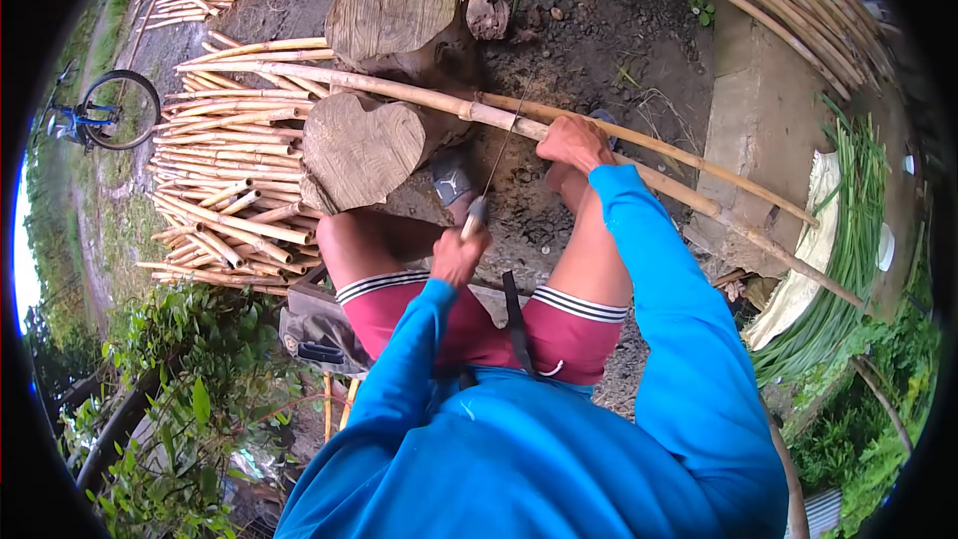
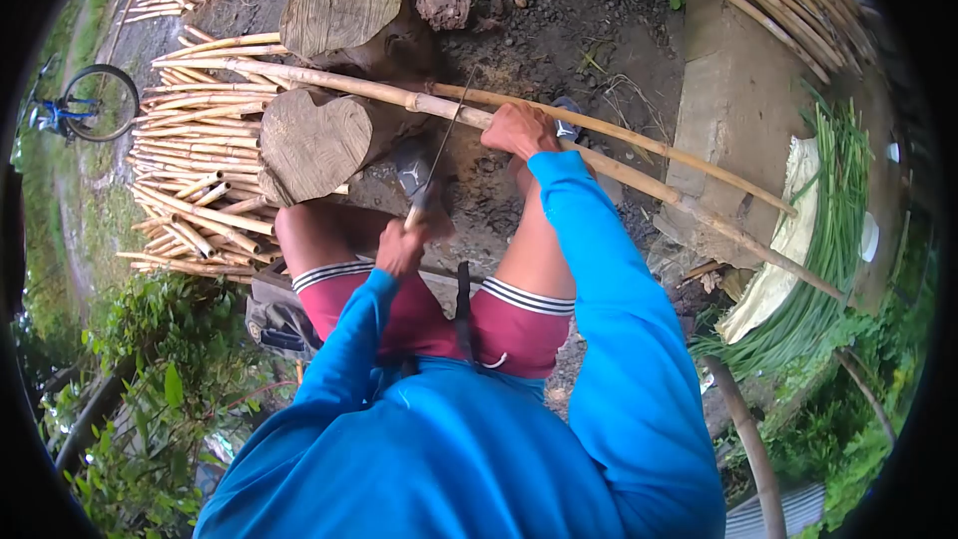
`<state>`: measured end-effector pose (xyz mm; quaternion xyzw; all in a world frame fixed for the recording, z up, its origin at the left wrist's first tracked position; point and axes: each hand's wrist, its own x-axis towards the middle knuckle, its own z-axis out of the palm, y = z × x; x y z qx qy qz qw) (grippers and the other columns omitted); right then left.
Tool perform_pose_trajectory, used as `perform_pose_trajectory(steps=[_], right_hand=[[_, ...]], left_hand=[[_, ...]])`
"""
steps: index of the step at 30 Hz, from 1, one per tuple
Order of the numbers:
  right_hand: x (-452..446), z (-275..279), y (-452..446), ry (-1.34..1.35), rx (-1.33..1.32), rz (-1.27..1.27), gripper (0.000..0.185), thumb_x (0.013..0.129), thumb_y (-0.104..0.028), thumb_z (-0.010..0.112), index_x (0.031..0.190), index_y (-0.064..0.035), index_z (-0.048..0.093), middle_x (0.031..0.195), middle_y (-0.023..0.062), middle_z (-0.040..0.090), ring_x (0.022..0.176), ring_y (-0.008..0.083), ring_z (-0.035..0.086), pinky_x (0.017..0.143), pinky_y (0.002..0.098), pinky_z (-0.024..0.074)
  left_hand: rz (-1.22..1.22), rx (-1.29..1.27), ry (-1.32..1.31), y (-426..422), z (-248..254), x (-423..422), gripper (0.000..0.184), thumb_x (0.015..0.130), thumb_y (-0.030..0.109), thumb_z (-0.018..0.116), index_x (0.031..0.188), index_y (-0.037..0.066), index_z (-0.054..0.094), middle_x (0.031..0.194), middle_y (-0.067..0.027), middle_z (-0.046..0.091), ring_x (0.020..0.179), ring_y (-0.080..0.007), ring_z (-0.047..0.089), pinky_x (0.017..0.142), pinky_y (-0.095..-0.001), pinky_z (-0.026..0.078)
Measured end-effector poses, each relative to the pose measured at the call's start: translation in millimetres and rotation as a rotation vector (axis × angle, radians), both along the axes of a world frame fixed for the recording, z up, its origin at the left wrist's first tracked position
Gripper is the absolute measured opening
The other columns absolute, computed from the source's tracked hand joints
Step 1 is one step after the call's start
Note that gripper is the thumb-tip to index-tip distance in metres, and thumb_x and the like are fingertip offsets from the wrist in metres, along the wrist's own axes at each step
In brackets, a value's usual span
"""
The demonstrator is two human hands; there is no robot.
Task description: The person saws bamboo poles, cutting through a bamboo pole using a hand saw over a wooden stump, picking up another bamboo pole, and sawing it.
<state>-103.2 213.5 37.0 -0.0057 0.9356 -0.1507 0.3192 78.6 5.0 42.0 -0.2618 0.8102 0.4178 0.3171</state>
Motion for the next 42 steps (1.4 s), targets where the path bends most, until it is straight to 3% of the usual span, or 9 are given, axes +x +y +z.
perform_pose_trajectory(steps=[9,16,21,24,26,32,36,38,42], right_hand=[[0,-24,2,-0.011,-0.065,0.066,0.035,0.072,-0.026,0.059,0.095,-0.0007,0.071,0.101,0.0233,0.068,0.096,0.0403,0.065,0.086,0.0449,0.0515],[-3,-13,2,0.032,-0.058,-0.019,0.034,0.069,-0.026,0.062,0.092,-0.0034,0.072,0.102,0.0210,0.068,0.099,0.0400,0.064,0.087,0.0453,0.0517],[-1,-5,2,-0.054,-0.082,0.013,0.035,0.069,-0.026,0.063,0.094,-0.0030,0.072,0.104,0.0221,0.068,0.101,0.0400,0.064,0.088,0.0458,0.0510],[1,0,3,0.009,-0.040,-0.006,0.037,0.070,-0.026,0.062,0.097,-0.0029,0.071,0.104,0.0230,0.067,0.101,0.0409,0.064,0.088,0.0462,0.0509],[1,-5,-1,0.024,-0.045,-0.009,0.037,0.070,-0.026,0.062,0.097,-0.0024,0.071,0.105,0.0234,0.067,0.101,0.0410,0.064,0.088,0.0462,0.0510],[0,-11,-2,0.026,-0.070,-0.017,0.037,0.071,-0.028,0.063,0.097,-0.0030,0.071,0.103,0.0234,0.067,0.099,0.0410,0.064,0.087,0.0463,0.0517],[0,-5,1,0.011,-0.019,-0.021,0.036,0.070,-0.024,0.061,0.095,-0.0010,0.071,0.105,0.0226,0.067,0.103,0.0399,0.063,0.090,0.0445,0.0502],[0,-5,-1,0.005,-0.034,-0.020,0.036,0.070,-0.024,0.061,0.095,-0.0009,0.071,0.104,0.0225,0.067,0.103,0.0402,0.063,0.090,0.0447,0.0504],[-1,-3,-4,0.007,-0.032,-0.008,0.036,0.070,-0.024,0.060,0.096,-0.0006,0.071,0.104,0.0224,0.067,0.100,0.0410,0.064,0.088,0.0453,0.0512]], left_hand=[[0.175,0.043,-0.059,31,-18,-67,0.045,0.074,0.037,0.059,0.077,-0.008,0.062,0.063,-0.0175,0.061,0.056,-0.0285,0.063,0.056,-0.0418,0.050],[-0.117,-0.032,0.079,-27,0,51,0.042,0.073,0.033,0.064,0.093,-0.004,0.068,0.083,-0.0298,0.065,0.088,-0.0334,0.067,0.079,-0.0426,0.050],[0.067,0.116,-0.143,15,-43,-74,0.039,0.075,0.035,0.061,0.093,0.001,0.064,0.069,-0.0203,0.064,0.062,-0.0305,0.065,0.057,-0.0426,0.050],[-0.646,-0.190,0.373,-18,-33,-7,0.026,0.079,0.033,0.063,0.086,0.009,0.069,0.082,-0.0222,0.067,0.076,-0.0384,0.065,0.068,-0.0468,0.052],[-0.010,0.012,0.012,-36,-20,44,0.037,0.072,0.032,0.065,0.090,0.000,0.069,0.084,-0.0222,0.068,0.080,-0.0353,0.067,0.077,-0.0437,0.050],[0.165,0.156,-0.077,21,-10,-77,0.020,0.079,0.020,0.064,0.084,0.001,0.064,0.059,-0.0097,0.055,0.046,-0.0221,0.057,0.045,-0.0375,0.047],[-0.575,-0.159,0.433,-18,-46,0,0.030,0.074,0.027,0.066,0.092,0.003,0.069,0.063,-0.0162,0.059,0.064,-0.0258,0.064,0.054,-0.0414,0.048],[-0.046,-0.025,0.136,-30,-22,45,0.033,0.077,0.031,0.065,0.097,0.005,0.068,0.085,-0.0246,0.066,0.077,-0.0352,0.067,0.074,-0.0444,0.052],[0.020,0.108,0.070,-3,-25,-22,0.036,0.076,0.033,0.063,0.082,-0.002,0.065,0.066,-0.0183,0.061,0.062,-0.0288,0.064,0.058,-0.0406,0.048]])
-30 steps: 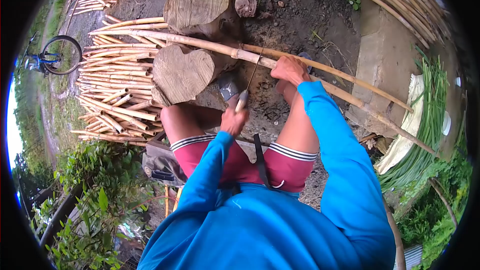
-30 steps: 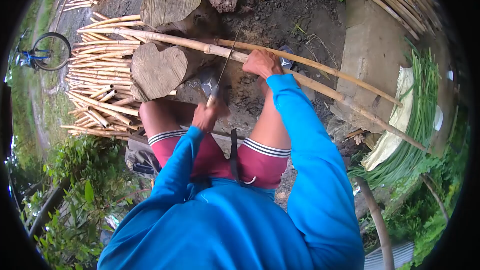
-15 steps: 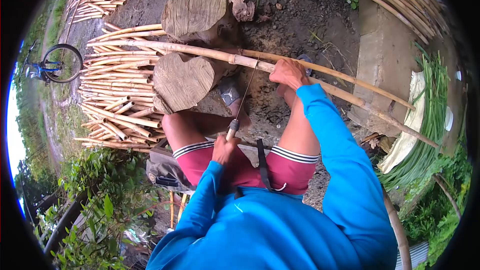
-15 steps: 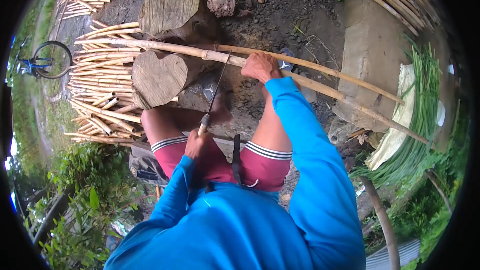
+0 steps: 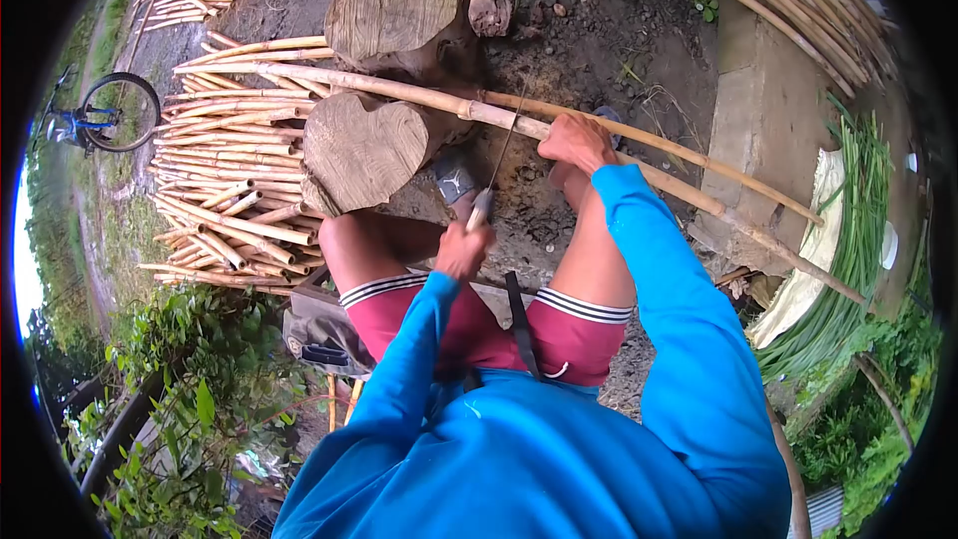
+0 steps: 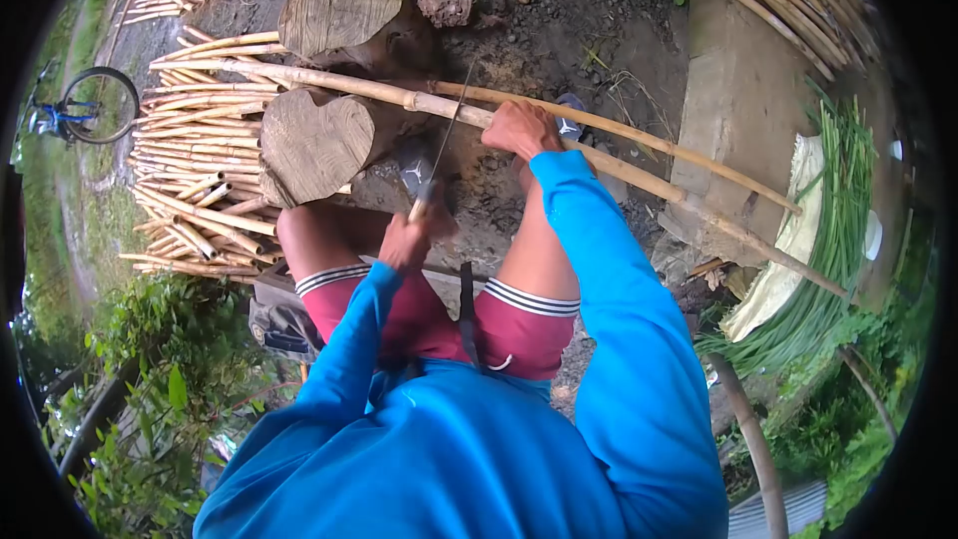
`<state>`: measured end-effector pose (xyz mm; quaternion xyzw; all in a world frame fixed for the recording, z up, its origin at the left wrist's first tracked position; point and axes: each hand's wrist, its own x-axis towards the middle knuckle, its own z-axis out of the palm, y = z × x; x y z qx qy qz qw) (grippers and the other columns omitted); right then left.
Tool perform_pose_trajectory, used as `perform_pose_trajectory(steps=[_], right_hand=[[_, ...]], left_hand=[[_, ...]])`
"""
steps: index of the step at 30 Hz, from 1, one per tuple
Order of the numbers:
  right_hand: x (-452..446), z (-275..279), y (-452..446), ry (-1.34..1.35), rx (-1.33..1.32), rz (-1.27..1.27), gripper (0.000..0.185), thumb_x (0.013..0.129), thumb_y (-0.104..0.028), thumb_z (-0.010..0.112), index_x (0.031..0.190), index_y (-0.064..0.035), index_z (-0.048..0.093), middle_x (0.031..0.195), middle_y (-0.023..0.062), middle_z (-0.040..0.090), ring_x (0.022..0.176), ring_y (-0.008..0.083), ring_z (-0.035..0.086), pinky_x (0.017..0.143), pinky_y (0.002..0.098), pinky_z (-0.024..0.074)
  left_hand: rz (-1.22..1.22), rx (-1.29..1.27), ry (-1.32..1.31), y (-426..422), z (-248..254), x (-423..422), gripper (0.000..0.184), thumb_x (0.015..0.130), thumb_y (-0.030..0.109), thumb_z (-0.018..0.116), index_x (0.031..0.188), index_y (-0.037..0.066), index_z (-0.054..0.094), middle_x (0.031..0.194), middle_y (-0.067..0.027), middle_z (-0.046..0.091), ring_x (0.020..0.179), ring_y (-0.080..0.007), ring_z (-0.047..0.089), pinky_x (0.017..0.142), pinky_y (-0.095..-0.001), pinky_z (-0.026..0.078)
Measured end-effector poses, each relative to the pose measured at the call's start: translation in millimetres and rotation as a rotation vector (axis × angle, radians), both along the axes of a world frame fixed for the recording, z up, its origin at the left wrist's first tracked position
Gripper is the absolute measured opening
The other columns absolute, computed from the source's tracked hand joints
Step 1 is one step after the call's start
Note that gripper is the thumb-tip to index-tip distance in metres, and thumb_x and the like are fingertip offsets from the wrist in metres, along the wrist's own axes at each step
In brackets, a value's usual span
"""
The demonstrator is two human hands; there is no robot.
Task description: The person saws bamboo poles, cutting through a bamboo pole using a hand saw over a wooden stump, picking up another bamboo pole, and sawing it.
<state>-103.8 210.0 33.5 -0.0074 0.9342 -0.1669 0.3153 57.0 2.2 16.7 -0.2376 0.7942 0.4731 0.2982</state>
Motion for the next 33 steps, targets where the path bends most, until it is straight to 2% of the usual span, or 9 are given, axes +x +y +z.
perform_pose_trajectory(steps=[3,8,15,19,21,24,25,27,33], right_hand=[[-2,-4,4,-0.097,-0.030,0.059,0.036,0.070,-0.024,0.060,0.096,-0.0008,0.071,0.104,0.0228,0.067,0.099,0.0415,0.064,0.087,0.0458,0.0514],[-2,-5,5,-0.011,-0.012,-0.026,0.038,0.071,-0.025,0.060,0.099,-0.0018,0.071,0.107,0.0223,0.067,0.102,0.0407,0.063,0.090,0.0454,0.0502],[0,4,5,-0.098,-0.025,0.013,0.037,0.069,-0.025,0.061,0.096,-0.0023,0.072,0.105,0.0233,0.067,0.102,0.0398,0.064,0.090,0.0451,0.0504],[3,-5,8,0.008,-0.011,0.012,0.039,0.069,-0.025,0.061,0.100,-0.0013,0.071,0.106,0.0233,0.067,0.103,0.0402,0.063,0.092,0.0451,0.0495],[2,-7,7,-0.019,-0.012,-0.020,0.040,0.069,-0.025,0.061,0.099,0.0000,0.070,0.106,0.0238,0.067,0.104,0.0400,0.063,0.093,0.0451,0.0491],[5,-6,5,0.036,0.011,-0.006,0.037,0.068,-0.024,0.061,0.095,-0.0008,0.072,0.102,0.0226,0.068,0.100,0.0403,0.064,0.089,0.0454,0.0509],[3,-4,2,0.041,0.020,0.018,0.035,0.068,-0.024,0.061,0.093,-0.0011,0.072,0.100,0.0223,0.069,0.099,0.0405,0.065,0.087,0.0456,0.0515],[15,-7,-3,0.031,-0.003,-0.005,0.035,0.068,-0.024,0.061,0.092,-0.0007,0.072,0.099,0.0227,0.068,0.098,0.0400,0.065,0.087,0.0453,0.0516],[-2,-6,8,-0.068,-0.012,-0.012,0.039,0.070,-0.029,0.063,0.099,-0.0054,0.073,0.111,0.0214,0.066,0.109,0.0382,0.061,0.095,0.0442,0.0478]], left_hand=[[0.066,0.047,-0.125,22,-6,-54,0.040,0.076,0.035,0.060,0.072,-0.005,0.060,0.057,-0.0139,0.058,0.048,-0.0253,0.058,0.048,-0.0393,0.043],[0.009,-0.085,0.098,-25,23,72,0.039,0.076,0.036,0.063,0.092,0.001,0.069,0.078,-0.0227,0.067,0.077,-0.0351,0.068,0.072,-0.0449,0.049],[0.130,0.061,-0.206,29,-2,-62,0.036,0.076,0.034,0.061,0.080,-0.002,0.062,0.059,-0.0119,0.058,0.053,-0.0262,0.059,0.048,-0.0419,0.044],[-0.604,-0.303,0.421,-25,-11,35,0.032,0.079,0.031,0.061,0.097,0.006,0.070,0.075,-0.0180,0.065,0.070,-0.0336,0.066,0.065,-0.0424,0.051],[-0.270,-0.233,0.242,-34,7,76,0.035,0.080,0.031,0.061,0.102,0.005,0.070,0.082,-0.0200,0.065,0.073,-0.0344,0.066,0.069,-0.0413,0.051],[-0.436,-0.166,0.165,-11,5,32,0.041,0.077,0.033,0.063,0.104,0.003,0.068,0.087,-0.0226,0.066,0.076,-0.0364,0.066,0.069,-0.0422,0.051],[0.101,0.035,-0.089,10,-14,-8,0.043,0.075,0.034,0.063,0.099,-0.002,0.066,0.083,-0.0221,0.065,0.073,-0.0307,0.065,0.067,-0.0410,0.050],[0.212,0.099,-0.175,42,4,-70,0.043,0.077,0.037,0.060,0.081,-0.006,0.060,0.071,-0.0179,0.063,0.051,-0.0214,0.056,0.052,-0.0379,0.046],[-0.225,-0.141,0.249,-29,-8,64,0.038,0.076,0.036,0.061,0.079,-0.002,0.067,0.067,-0.0201,0.064,0.064,-0.0260,0.066,0.059,-0.0403,0.049]])
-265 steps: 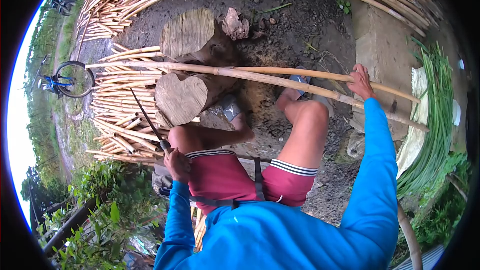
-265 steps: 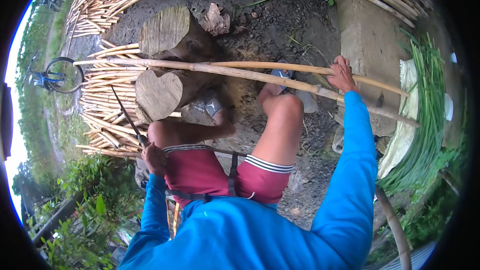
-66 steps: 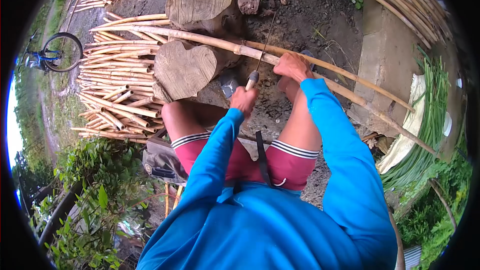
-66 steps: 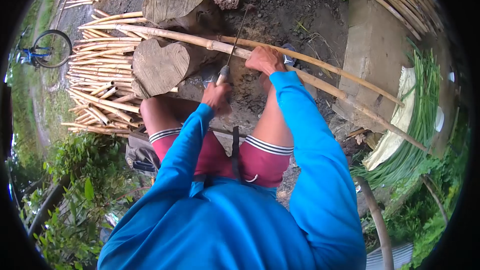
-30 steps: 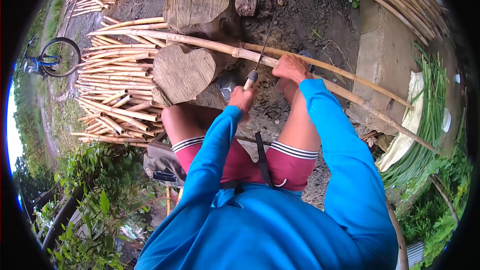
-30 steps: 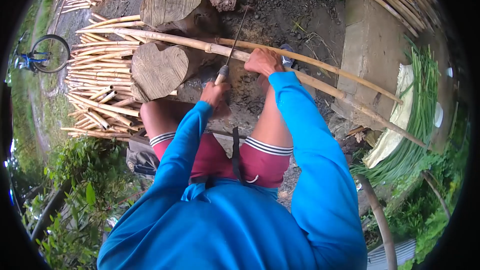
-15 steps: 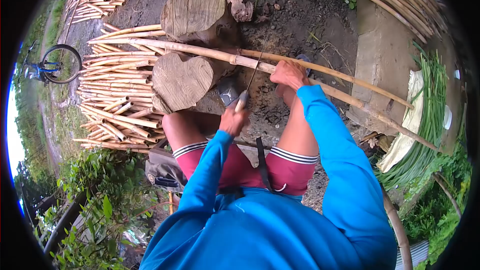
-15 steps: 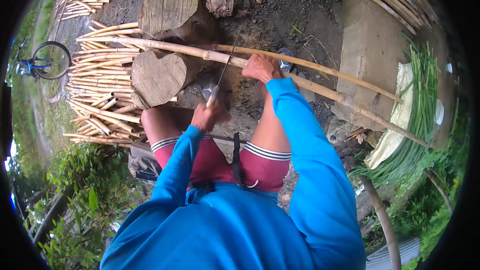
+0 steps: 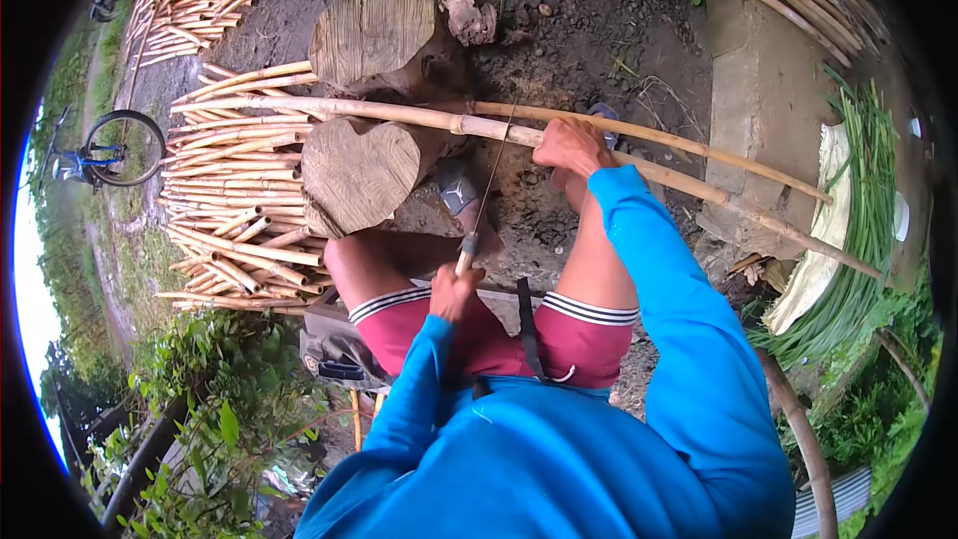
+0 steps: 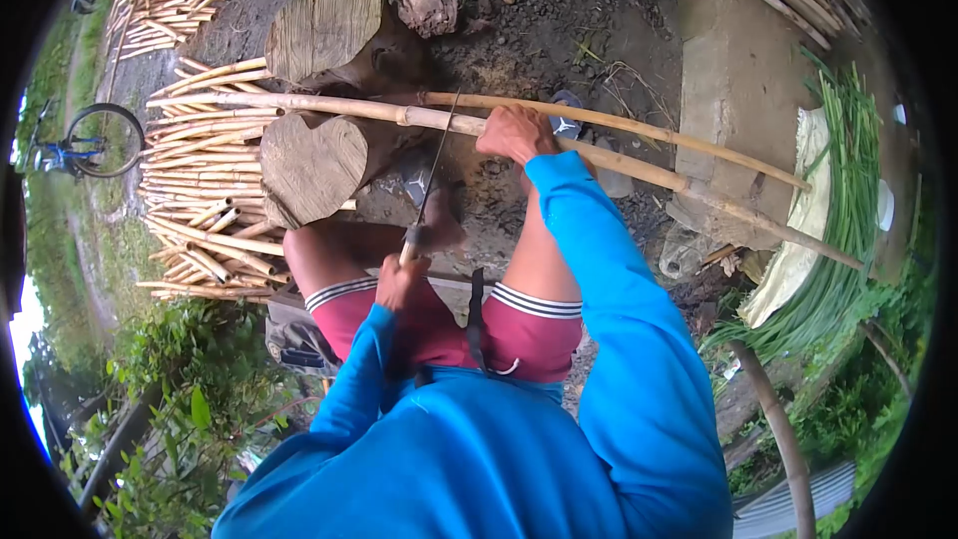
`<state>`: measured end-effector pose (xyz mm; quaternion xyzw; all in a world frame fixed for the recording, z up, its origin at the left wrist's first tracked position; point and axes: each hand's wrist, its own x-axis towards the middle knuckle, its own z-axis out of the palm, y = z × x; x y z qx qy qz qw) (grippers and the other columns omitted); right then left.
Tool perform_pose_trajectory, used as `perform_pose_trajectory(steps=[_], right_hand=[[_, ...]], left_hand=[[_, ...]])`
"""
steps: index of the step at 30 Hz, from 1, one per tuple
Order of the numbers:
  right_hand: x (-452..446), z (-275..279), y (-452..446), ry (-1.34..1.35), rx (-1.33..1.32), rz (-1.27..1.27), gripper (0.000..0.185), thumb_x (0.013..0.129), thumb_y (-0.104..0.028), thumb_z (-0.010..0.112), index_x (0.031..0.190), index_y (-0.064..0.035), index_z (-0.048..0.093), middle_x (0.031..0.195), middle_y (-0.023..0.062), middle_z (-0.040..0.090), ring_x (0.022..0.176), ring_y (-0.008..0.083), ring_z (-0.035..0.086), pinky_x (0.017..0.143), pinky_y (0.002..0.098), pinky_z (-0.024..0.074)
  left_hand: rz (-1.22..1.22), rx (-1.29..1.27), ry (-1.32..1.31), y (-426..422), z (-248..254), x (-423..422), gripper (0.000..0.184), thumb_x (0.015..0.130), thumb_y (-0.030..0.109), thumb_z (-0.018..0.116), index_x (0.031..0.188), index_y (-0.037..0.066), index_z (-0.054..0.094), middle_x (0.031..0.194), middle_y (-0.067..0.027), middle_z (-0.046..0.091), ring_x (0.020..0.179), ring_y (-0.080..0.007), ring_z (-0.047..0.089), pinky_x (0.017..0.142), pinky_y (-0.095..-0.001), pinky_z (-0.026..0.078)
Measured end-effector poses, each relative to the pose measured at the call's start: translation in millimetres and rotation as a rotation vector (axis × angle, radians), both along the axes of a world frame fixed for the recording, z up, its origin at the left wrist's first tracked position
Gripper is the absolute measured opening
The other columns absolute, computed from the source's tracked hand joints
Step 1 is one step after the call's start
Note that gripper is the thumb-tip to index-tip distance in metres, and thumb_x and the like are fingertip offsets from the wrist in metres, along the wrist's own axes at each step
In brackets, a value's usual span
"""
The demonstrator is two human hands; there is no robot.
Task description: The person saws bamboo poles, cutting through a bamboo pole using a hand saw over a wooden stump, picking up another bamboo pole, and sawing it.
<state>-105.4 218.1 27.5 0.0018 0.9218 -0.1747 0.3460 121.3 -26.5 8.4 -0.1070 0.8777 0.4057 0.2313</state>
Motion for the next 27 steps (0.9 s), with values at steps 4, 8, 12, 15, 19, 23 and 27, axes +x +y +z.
perform_pose_trajectory(steps=[4,8,12,15,19,23,27], right_hand=[[-1,3,-5,-0.001,0.011,0.024,0.040,0.069,-0.031,0.064,0.099,-0.0059,0.073,0.110,0.0213,0.067,0.109,0.0380,0.061,0.095,0.0442,0.0475],[4,-11,-2,0.065,-0.007,0.011,0.037,0.067,-0.024,0.062,0.093,-0.0002,0.071,0.101,0.0211,0.069,0.098,0.0393,0.065,0.086,0.0439,0.0521],[-5,7,-3,-0.084,-0.005,-0.022,0.040,0.069,-0.028,0.062,0.099,-0.0044,0.072,0.116,0.0211,0.065,0.115,0.0378,0.058,0.098,0.0418,0.0459],[-1,9,-6,-0.064,-0.037,-0.015,0.040,0.070,-0.027,0.061,0.100,-0.0035,0.072,0.114,0.0212,0.065,0.112,0.0373,0.060,0.097,0.0419,0.0471],[5,2,-5,0.030,-0.031,-0.003,0.037,0.068,-0.025,0.061,0.094,-0.0006,0.071,0.100,0.0241,0.068,0.100,0.0392,0.065,0.090,0.0436,0.0502],[1,0,0,0.081,0.000,0.006,0.038,0.066,-0.022,0.061,0.096,-0.0019,0.072,0.099,0.0232,0.069,0.100,0.0376,0.066,0.089,0.0449,0.0510],[4,2,-6,-0.017,-0.014,0.003,0.038,0.069,-0.026,0.061,0.097,-0.0034,0.072,0.106,0.0221,0.067,0.105,0.0376,0.063,0.092,0.0427,0.0490]], left_hand=[[0.044,0.005,-0.199,32,20,-59,0.038,0.078,0.038,0.061,0.085,0.000,0.067,0.079,-0.0239,0.063,0.074,-0.0365,0.064,0.067,-0.0415,0.050],[0.141,0.053,-0.231,55,4,-109,0.034,0.078,0.033,0.064,0.082,0.000,0.064,0.077,-0.0238,0.061,0.072,-0.0403,0.062,0.065,-0.0459,0.049],[0.124,-0.052,-0.046,2,-1,9,0.024,0.082,0.026,0.062,0.080,0.002,0.065,0.061,-0.0123,0.059,0.049,-0.0236,0.057,0.048,-0.0387,0.045],[-0.021,0.048,0.019,5,0,1,0.025,0.082,0.027,0.062,0.083,0.002,0.065,0.061,-0.0124,0.058,0.053,-0.0245,0.059,0.048,-0.0387,0.046],[0.323,0.084,-0.458,63,26,-143,0.031,0.075,0.027,0.066,0.099,0.008,0.067,0.074,-0.0184,0.062,0.070,-0.0328,0.064,0.064,-0.0437,0.051],[-0.037,0.079,-0.024,22,-4,-45,0.035,0.075,0.031,0.064,0.081,-0.004,0.061,0.064,-0.0146,0.057,0.059,-0.0226,0.057,0.055,-0.0387,0.045],[0.007,0.016,-0.135,10,26,-9,0.036,0.076,0.031,0.062,0.082,-0.004,0.062,0.065,-0.0150,0.056,0.065,-0.0225,0.058,0.062,-0.0394,0.046]])
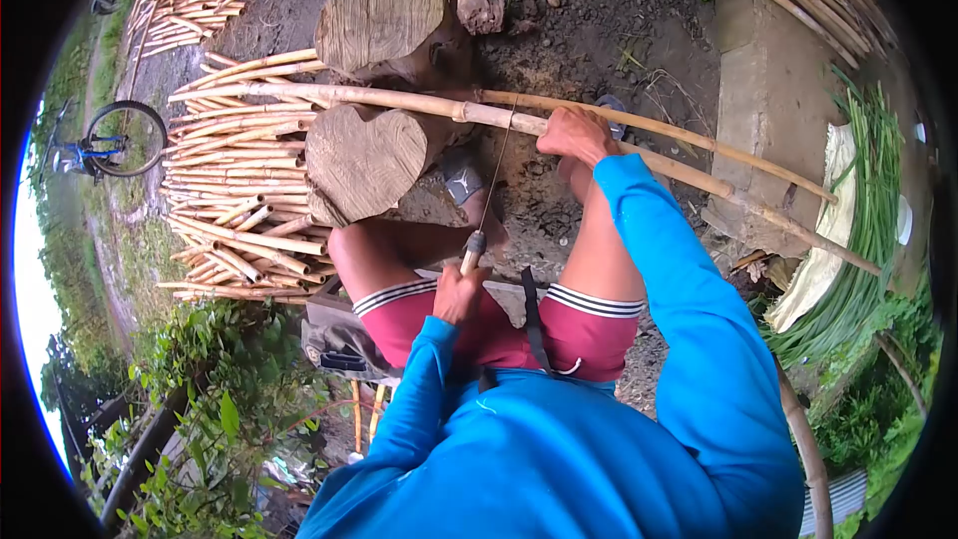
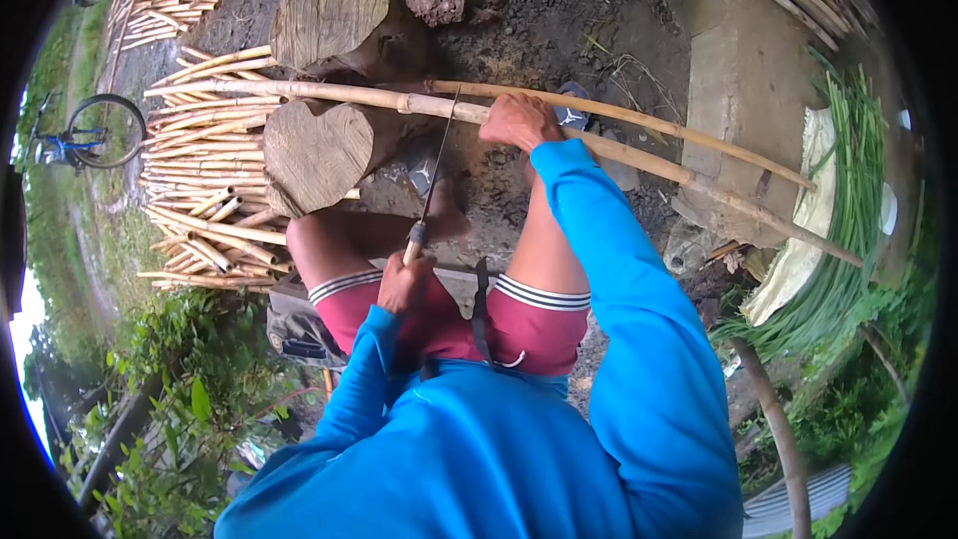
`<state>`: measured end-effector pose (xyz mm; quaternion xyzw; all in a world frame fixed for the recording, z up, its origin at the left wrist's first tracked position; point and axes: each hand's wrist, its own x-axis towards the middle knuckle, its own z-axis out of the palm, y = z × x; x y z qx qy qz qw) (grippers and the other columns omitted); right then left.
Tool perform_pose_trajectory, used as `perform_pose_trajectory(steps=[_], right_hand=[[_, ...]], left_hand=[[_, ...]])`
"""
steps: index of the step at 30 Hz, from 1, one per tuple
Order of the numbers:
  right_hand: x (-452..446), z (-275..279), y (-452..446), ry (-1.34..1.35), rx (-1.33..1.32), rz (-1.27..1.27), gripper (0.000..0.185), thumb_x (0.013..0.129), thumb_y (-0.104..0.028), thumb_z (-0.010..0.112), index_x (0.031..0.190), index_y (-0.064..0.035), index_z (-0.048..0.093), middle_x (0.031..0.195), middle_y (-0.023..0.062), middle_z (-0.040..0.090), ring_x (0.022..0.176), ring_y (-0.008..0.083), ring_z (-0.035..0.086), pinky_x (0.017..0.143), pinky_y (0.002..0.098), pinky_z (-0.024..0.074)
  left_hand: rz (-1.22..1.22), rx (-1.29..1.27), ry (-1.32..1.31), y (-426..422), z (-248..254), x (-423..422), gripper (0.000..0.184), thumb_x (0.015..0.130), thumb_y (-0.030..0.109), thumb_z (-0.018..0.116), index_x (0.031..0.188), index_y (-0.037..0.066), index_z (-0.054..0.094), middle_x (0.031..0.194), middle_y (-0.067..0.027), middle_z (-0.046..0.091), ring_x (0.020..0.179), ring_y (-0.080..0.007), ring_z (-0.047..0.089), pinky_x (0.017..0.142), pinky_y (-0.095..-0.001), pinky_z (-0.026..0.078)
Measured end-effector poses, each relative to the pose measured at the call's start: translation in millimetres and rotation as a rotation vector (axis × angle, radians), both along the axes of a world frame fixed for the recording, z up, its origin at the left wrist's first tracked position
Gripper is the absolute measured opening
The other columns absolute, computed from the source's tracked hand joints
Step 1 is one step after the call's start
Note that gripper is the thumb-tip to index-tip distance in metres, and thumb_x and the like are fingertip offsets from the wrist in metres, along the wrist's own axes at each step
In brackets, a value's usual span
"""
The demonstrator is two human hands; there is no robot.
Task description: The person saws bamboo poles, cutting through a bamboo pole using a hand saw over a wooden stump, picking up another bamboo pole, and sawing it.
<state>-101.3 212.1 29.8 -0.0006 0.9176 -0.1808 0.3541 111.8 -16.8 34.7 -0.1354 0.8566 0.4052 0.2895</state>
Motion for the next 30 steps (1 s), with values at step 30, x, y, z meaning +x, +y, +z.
perform_pose_trajectory(steps=[30], right_hand=[[-6,4,-2,-0.054,0.022,0.023,0.040,0.070,-0.027,0.061,0.101,-0.0050,0.072,0.112,0.0215,0.066,0.110,0.0367,0.061,0.095,0.0416,0.0479]], left_hand=[[0.099,-0.058,-0.020,38,-37,-80,0.050,0.075,0.040,0.059,0.085,-0.009,0.064,0.076,-0.0267,0.065,0.078,-0.0361,0.067,0.070,-0.0444,0.049]])
